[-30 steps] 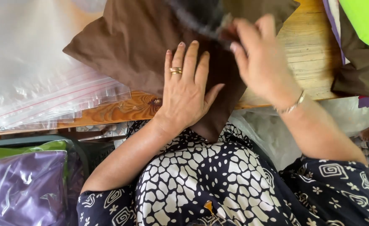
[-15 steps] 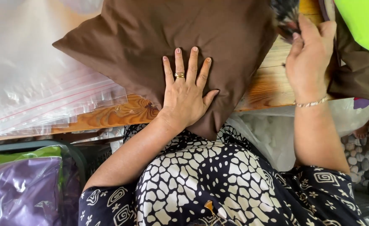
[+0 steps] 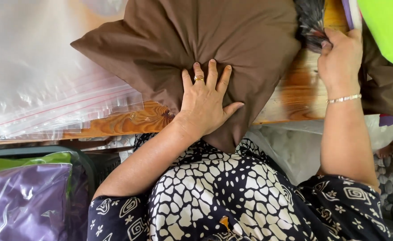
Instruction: The person stuffs a brown pillow with white filling, then zips it closed. They smooth the pillow by hand and use a feather duster to clean the surface.
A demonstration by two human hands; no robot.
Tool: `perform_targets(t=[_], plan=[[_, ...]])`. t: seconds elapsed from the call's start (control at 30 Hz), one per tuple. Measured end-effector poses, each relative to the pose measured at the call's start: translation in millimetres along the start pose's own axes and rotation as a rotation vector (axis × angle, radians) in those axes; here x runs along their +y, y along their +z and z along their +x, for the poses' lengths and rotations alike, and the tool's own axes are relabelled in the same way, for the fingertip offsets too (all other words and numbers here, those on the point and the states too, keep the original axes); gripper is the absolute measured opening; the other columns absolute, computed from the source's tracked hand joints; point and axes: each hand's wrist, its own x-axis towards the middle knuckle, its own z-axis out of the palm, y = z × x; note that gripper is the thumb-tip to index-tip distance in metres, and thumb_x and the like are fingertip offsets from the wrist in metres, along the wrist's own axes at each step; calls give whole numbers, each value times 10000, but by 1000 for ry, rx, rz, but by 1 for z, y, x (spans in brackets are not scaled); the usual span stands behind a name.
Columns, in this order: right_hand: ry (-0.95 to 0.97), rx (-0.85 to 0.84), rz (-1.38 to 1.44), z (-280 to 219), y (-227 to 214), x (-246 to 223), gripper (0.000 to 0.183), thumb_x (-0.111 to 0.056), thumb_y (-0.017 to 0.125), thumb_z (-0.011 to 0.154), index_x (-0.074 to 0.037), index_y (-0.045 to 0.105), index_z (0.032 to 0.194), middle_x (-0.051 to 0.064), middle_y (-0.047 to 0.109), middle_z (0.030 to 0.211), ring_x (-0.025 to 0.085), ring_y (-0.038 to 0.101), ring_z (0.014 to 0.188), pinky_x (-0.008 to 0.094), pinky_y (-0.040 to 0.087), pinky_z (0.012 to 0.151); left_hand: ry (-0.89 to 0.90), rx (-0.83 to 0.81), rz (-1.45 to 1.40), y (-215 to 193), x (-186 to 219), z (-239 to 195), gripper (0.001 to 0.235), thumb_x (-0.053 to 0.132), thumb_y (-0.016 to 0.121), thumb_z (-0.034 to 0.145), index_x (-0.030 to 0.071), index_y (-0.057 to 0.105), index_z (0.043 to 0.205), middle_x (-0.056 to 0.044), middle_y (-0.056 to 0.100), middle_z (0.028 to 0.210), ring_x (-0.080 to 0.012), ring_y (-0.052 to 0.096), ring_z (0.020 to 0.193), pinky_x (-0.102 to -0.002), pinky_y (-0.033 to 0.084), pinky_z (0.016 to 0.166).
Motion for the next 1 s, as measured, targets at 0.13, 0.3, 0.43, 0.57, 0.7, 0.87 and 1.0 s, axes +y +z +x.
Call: perform_targets(t=[0.13, 0.3, 0.43, 0.57, 0.7, 0.87, 1.0], plan=[[-315, 134, 229, -29, -41, -89, 334, 97, 533, 958, 64, 627, 1278, 182, 380, 949, 334, 481, 806, 415, 434, 735, 11, 7, 27, 3, 0, 10, 672, 609, 500, 825, 148, 434, 1310, -207, 409, 1338, -451, 454, 1153, -576, 334, 903], [-309, 1, 295, -29, -38, -107, 363, 15, 575, 957, 59, 538, 1315, 227, 376, 1136, 321, 437, 830, 412, 453, 774, 107, 403, -179, 16, -6, 19, 154, 68, 571, 652, 127, 583, 794, -104, 508, 824, -377, 543, 787, -477, 421, 664], [-148, 8, 420, 14, -10, -65, 337, -138, 630, 927, 15, 567, 1220, 250, 499, 1151, 349, 439, 1154, 434, 359, 965, 339, 380, -531, 14, -16, 16, 191, 7, 525, 605, 62, 558, 785, -107, 479, 852, -366, 500, 783, -462, 473, 757], [-132, -139, 434, 1, -18, -60, 335, -112, 631, 932, 55, 553, 1212, 160, 626, 1193, 285, 588, 1100, 355, 427, 923, 442, 377, -646, -1, -25, 6, 132, 44, 531, 629, 53, 497, 756, -97, 483, 862, -361, 475, 793, -428, 442, 791], [93, -521, 28, -42, -94, -67, 388, -345, 605, 948, 41, 603, 983, 198, 652, 818, 339, 581, 682, 407, 427, 614, 464, 54, -796, -44, -55, -6, 101, 107, 554, 626, 83, 528, 720, -65, 521, 760, -265, 490, 706, -369, 408, 748], [-84, -294, 320, -88, -133, -67, 238, 4, 644, 953, 121, 635, 1161, 174, 611, 1010, 256, 562, 928, 330, 433, 857, 415, 48, -887, -71, -73, -1, 215, 177, 702, 770, 73, 547, 875, -68, 567, 815, -229, 524, 746, -358, 416, 669], [-284, -20, 238, -77, -111, -96, 262, 39, 628, 1049, 190, 626, 1263, 246, 517, 1070, 353, 527, 976, 409, 437, 865, 160, 249, -394, -44, -35, 19, 565, 450, 611, 852, 61, 432, 1221, -191, 333, 1314, -467, 281, 1236, -616, 258, 997]])
